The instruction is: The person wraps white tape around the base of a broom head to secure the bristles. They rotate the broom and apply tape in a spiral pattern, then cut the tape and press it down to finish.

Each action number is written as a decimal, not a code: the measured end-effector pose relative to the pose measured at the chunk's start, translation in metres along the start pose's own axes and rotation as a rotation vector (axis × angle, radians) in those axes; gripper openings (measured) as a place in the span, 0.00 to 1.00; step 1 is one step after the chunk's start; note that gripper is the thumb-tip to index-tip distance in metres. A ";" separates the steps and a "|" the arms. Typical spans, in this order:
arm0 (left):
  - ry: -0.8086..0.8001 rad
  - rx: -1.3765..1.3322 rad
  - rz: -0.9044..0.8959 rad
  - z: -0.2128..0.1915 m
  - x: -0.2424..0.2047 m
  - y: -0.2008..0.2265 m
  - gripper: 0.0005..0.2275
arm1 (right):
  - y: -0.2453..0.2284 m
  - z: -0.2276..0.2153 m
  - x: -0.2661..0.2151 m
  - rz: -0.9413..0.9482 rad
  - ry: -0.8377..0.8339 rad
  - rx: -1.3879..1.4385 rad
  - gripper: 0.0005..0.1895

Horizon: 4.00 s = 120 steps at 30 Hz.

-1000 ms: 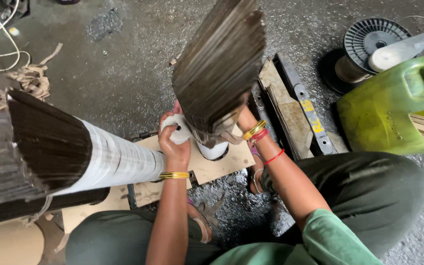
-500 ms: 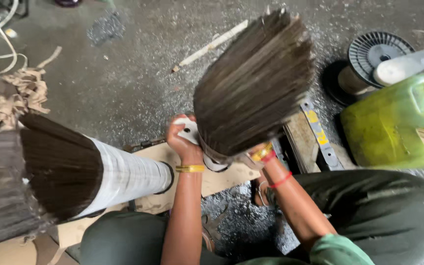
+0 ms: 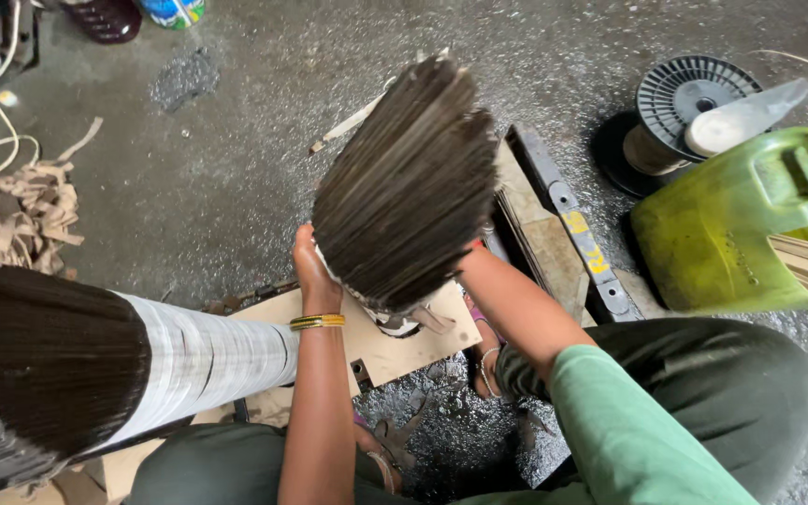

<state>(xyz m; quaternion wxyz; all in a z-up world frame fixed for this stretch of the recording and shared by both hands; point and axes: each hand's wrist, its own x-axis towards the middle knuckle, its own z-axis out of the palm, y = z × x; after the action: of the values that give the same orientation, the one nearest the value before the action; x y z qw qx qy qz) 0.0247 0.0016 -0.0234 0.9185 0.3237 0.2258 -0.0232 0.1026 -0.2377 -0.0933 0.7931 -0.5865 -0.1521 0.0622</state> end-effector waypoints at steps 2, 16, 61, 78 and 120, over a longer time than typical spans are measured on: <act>-0.025 0.020 0.164 -0.009 0.004 -0.006 0.14 | -0.024 0.016 -0.003 0.044 -0.003 0.081 0.27; -0.589 0.945 -0.192 -0.005 -0.195 -0.053 0.20 | -0.151 0.145 -0.261 0.020 0.535 -0.232 0.21; -0.092 -0.046 -0.053 0.019 -0.052 0.026 0.10 | 0.031 -0.043 -0.074 -0.108 0.155 -0.199 0.24; -0.286 1.893 0.282 -0.032 -0.134 0.032 0.13 | -0.153 0.080 -0.144 0.046 0.479 -0.102 0.24; 0.083 -0.229 0.422 0.067 -0.115 0.024 0.07 | 0.035 -0.015 -0.107 -0.196 0.012 -0.873 0.22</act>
<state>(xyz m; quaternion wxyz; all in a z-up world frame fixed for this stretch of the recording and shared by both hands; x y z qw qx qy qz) -0.0469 -0.0315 0.0860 0.9236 0.2584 0.1919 0.2083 0.0088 -0.2709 -0.1489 0.4742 -0.8495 -0.2141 -0.0868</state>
